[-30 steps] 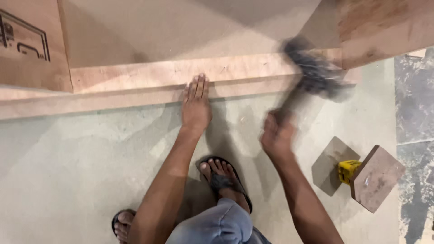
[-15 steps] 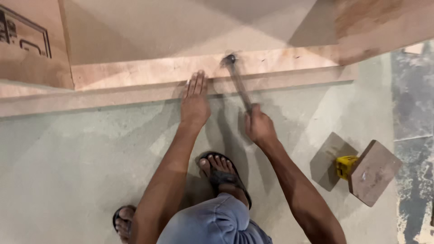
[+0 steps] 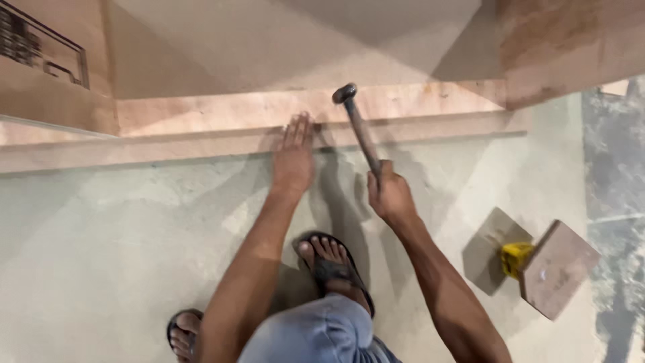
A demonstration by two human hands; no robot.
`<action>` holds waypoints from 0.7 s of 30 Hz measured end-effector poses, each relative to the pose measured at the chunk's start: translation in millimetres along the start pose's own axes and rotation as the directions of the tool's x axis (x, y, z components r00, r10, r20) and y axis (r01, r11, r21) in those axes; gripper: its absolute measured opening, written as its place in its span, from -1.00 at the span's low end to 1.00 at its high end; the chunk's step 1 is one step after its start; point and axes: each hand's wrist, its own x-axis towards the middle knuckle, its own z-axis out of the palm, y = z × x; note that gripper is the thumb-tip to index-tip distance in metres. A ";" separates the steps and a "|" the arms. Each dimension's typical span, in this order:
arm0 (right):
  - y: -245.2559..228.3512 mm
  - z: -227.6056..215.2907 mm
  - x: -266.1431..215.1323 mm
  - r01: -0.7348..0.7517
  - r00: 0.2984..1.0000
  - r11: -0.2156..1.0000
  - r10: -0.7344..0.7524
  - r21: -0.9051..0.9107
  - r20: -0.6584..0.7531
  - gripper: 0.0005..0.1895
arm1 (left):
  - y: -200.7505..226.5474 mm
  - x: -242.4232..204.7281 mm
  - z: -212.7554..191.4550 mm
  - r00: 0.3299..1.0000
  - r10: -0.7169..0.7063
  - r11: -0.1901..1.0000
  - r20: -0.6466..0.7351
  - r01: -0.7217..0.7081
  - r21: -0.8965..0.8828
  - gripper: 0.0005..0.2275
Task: The person uses a hammer to repeatedly strike and secure a long wooden plank to a wooden frame structure on the floor. They adjust the plank's position and continue hammering along its length to ensure it is firmly attached.
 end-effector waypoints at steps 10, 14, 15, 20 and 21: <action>-0.4 7.5 -7.9 0.164 0.958 0.983 -0.140 0.080 -0.251 -0.85 | 3.8 -10.5 -5.8 0.994 -0.028 0.994 0.108 0.016 0.112 -0.31; -0.7 -0.6 13.7 -0.218 0.975 0.966 0.220 0.140 -0.002 -0.84 | 6.8 4.4 -21.8 0.989 -0.036 0.990 0.142 0.015 0.143 -0.30; 1.1 -6.0 2.2 -0.141 0.979 0.974 0.164 0.179 -0.122 -0.83 | 9.1 -0.8 -18.5 0.987 -0.029 0.985 0.157 0.001 0.175 -0.31; 4.7 -14.4 -31.6 0.406 0.748 0.846 -0.091 0.344 -0.657 -0.77 | 9.5 -2.2 -13.0 0.984 -0.055 0.995 0.171 0.039 0.097 -0.32; 5.2 -6.8 -24.9 0.354 0.799 0.899 -0.147 0.259 -0.583 -0.77 | 7.4 -1.0 -14.2 0.984 -0.057 0.995 0.170 0.043 0.086 -0.31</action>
